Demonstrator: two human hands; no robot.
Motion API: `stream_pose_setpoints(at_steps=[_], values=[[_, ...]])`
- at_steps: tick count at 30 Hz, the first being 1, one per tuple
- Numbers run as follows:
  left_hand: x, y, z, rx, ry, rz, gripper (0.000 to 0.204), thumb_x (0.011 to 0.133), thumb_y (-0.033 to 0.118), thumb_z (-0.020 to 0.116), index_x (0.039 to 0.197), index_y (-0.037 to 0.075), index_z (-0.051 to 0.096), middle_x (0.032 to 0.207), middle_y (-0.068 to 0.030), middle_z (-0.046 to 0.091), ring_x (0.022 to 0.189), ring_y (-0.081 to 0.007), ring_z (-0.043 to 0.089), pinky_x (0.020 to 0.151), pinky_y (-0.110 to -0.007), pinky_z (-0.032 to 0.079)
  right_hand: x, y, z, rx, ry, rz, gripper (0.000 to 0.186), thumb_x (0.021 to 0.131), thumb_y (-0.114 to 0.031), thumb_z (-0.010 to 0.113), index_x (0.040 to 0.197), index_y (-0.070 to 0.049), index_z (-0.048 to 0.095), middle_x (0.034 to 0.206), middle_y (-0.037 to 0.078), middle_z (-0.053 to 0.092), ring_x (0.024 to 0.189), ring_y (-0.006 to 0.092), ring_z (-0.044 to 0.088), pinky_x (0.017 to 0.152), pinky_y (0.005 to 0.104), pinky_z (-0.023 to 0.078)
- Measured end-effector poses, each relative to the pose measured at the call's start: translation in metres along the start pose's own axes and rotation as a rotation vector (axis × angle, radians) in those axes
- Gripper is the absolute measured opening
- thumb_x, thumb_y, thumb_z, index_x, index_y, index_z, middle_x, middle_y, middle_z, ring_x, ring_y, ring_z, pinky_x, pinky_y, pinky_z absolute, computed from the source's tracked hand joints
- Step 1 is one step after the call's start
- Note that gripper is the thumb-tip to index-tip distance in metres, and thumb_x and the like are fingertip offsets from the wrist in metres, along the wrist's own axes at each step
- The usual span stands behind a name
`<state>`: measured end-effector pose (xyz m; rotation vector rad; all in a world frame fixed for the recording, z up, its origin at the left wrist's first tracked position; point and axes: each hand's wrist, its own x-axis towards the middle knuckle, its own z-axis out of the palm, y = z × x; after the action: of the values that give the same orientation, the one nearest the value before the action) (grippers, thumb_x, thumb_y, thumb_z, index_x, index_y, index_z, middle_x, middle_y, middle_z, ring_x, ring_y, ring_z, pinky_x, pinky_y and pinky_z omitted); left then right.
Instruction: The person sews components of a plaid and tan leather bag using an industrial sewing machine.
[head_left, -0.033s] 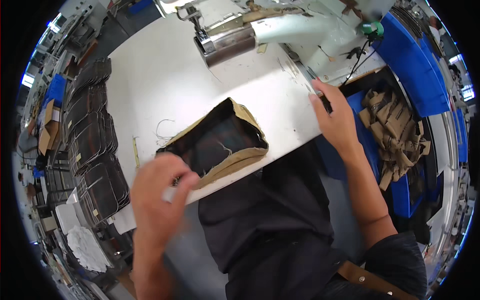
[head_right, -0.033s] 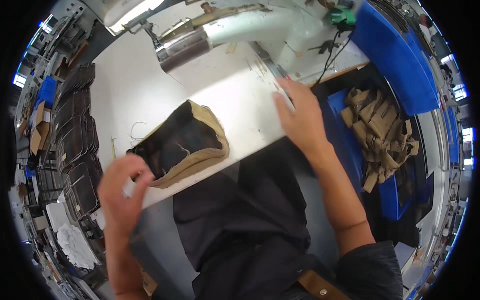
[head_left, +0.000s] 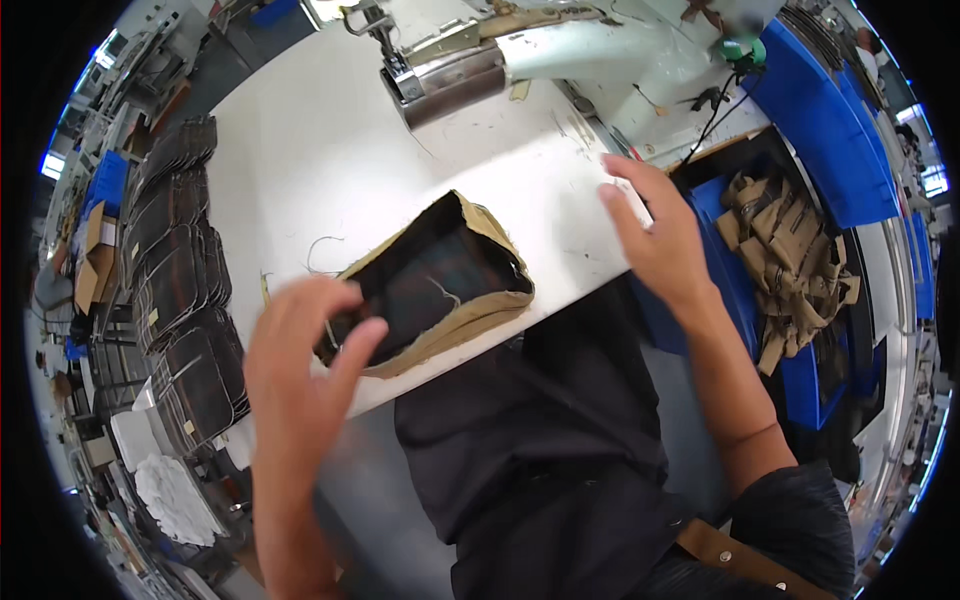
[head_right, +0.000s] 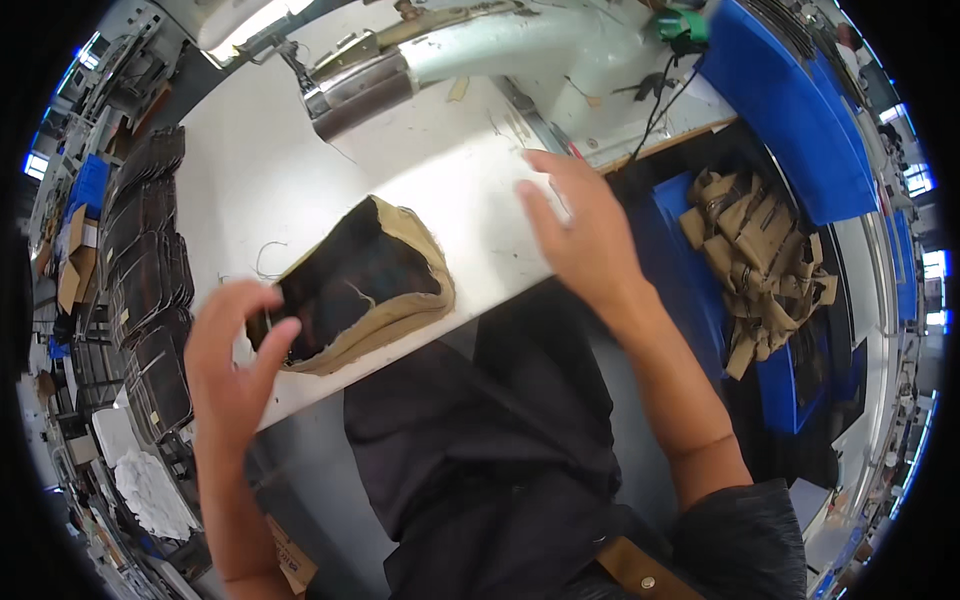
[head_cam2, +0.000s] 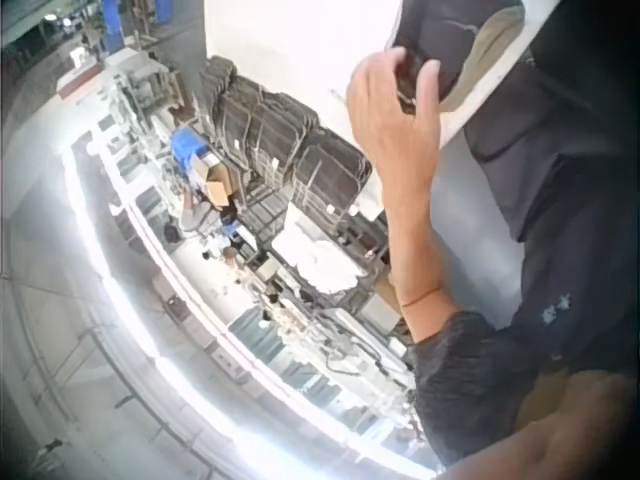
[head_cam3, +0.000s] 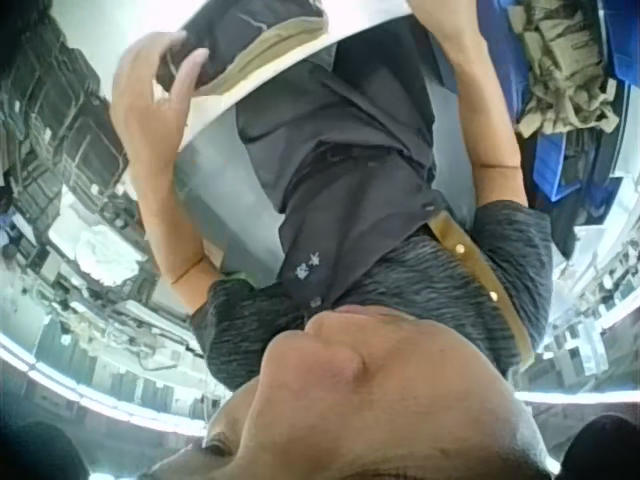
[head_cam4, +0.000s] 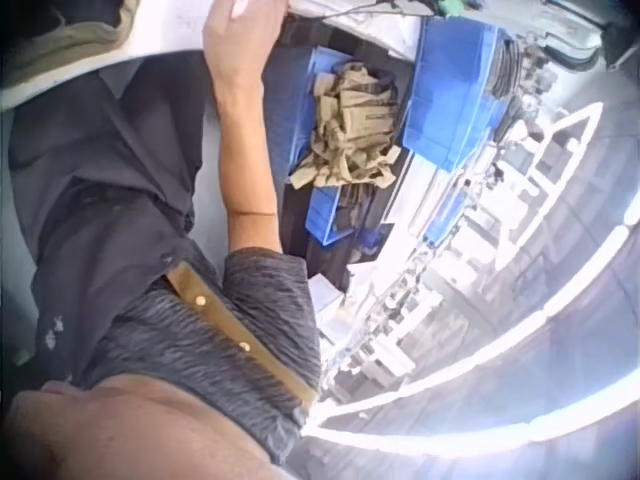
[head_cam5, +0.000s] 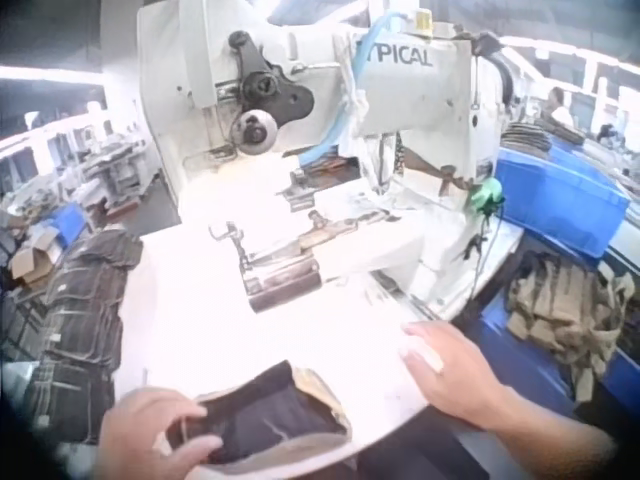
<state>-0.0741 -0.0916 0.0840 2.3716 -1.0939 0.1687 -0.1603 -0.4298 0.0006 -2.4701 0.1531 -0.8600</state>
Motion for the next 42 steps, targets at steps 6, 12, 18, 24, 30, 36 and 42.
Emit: stream_pose_setpoints(at_steps=[6, 12, 18, 24, 30, 36, 42], values=[[0.061, -0.075, 0.053, -0.183, -0.284, -0.115, 0.02, 0.091, 0.011, 0.07, 0.104, -0.004, 0.067, 0.094, -0.0165, 0.07, 0.086, -0.0322, 0.065, 0.084, -0.039, 0.051, 0.025, -0.083, 0.066, 0.213, -0.084, -0.155, 0.043, 0.092, -0.026, 0.071, 0.125, 0.0, 0.064, 0.11, 0.021, 0.069, 0.103, 0.0415, 0.065, 0.094, 0.047, 0.05], [0.054, -0.092, 0.039, -0.424, -0.439, -0.362, 0.023, 0.106, 0.018, 0.056, 0.108, -0.003, 0.067, 0.09, 0.0018, 0.066, 0.081, -0.0049, 0.056, 0.074, -0.025, 0.048, 0.053, -0.085, 0.097, 0.36, -0.508, 0.151, 0.028, 0.097, -0.025, 0.063, 0.089, 0.001, 0.071, 0.084, 0.023, 0.067, 0.085, 0.0427, 0.065, 0.08, 0.0463, 0.052], [0.036, -0.062, 0.023, -0.704, -0.383, -0.493, 0.024, 0.098, 0.016, 0.068, 0.112, -0.003, 0.069, 0.095, -0.0012, 0.07, 0.086, -0.0082, 0.061, 0.08, -0.028, 0.052, 0.044, -0.1, 0.087, 0.579, -0.498, 0.121, 0.022, 0.095, -0.022, 0.073, 0.096, 0.0, 0.075, 0.078, 0.01, 0.067, 0.072, 0.0183, 0.061, 0.071, 0.0337, 0.051], [0.028, -0.04, 0.004, -0.877, -0.498, -0.522, 0.044, 0.082, 0.009, 0.082, 0.12, -0.007, 0.068, 0.104, -0.0054, 0.073, 0.093, -0.0105, 0.066, 0.086, -0.028, 0.054, 0.035, -0.106, 0.05, 0.869, -0.483, 0.491, 0.026, 0.094, -0.026, 0.076, 0.099, 0.0, 0.079, 0.078, 0.005, 0.073, 0.064, 0.0097, 0.06, 0.062, 0.0283, 0.051], [0.019, -0.033, -0.001, -1.165, -0.615, -0.565, 0.05, 0.081, 0.012, 0.086, 0.124, -0.004, 0.069, 0.108, -0.0036, 0.074, 0.096, -0.0096, 0.067, 0.091, -0.027, 0.053, 0.029, -0.107, 0.035, 1.014, -0.436, 0.5, 0.027, 0.096, -0.025, 0.073, 0.102, 0.001, 0.078, 0.076, 0.002, 0.071, 0.064, 0.0048, 0.059, 0.056, 0.0238, 0.048], [0.009, -0.013, 0.016, -1.123, -0.359, -0.784, 0.032, 0.1, 0.024, 0.07, 0.119, -0.002, 0.072, 0.102, -0.0033, 0.074, 0.09, -0.0078, 0.066, 0.084, -0.026, 0.054, 0.026, -0.093, 0.035, 0.923, -0.427, 0.378, 0.027, 0.098, -0.023, 0.069, 0.102, 0.002, 0.078, 0.073, 0.001, 0.069, 0.063, 0.0046, 0.057, 0.055, 0.0244, 0.047], [-0.002, -0.01, 0.022, -1.235, -0.22, -0.948, 0.032, 0.1, 0.026, 0.07, 0.115, -0.003, 0.072, 0.1, -0.0066, 0.075, 0.087, -0.0102, 0.068, 0.081, -0.026, 0.055, 0.019, -0.091, 0.041, 0.976, -0.472, 0.52, 0.02, 0.099, -0.017, 0.07, 0.091, 0.0, 0.076, 0.081, -0.004, 0.07, 0.072, 0.0017, 0.058, 0.061, 0.0223, 0.048]])
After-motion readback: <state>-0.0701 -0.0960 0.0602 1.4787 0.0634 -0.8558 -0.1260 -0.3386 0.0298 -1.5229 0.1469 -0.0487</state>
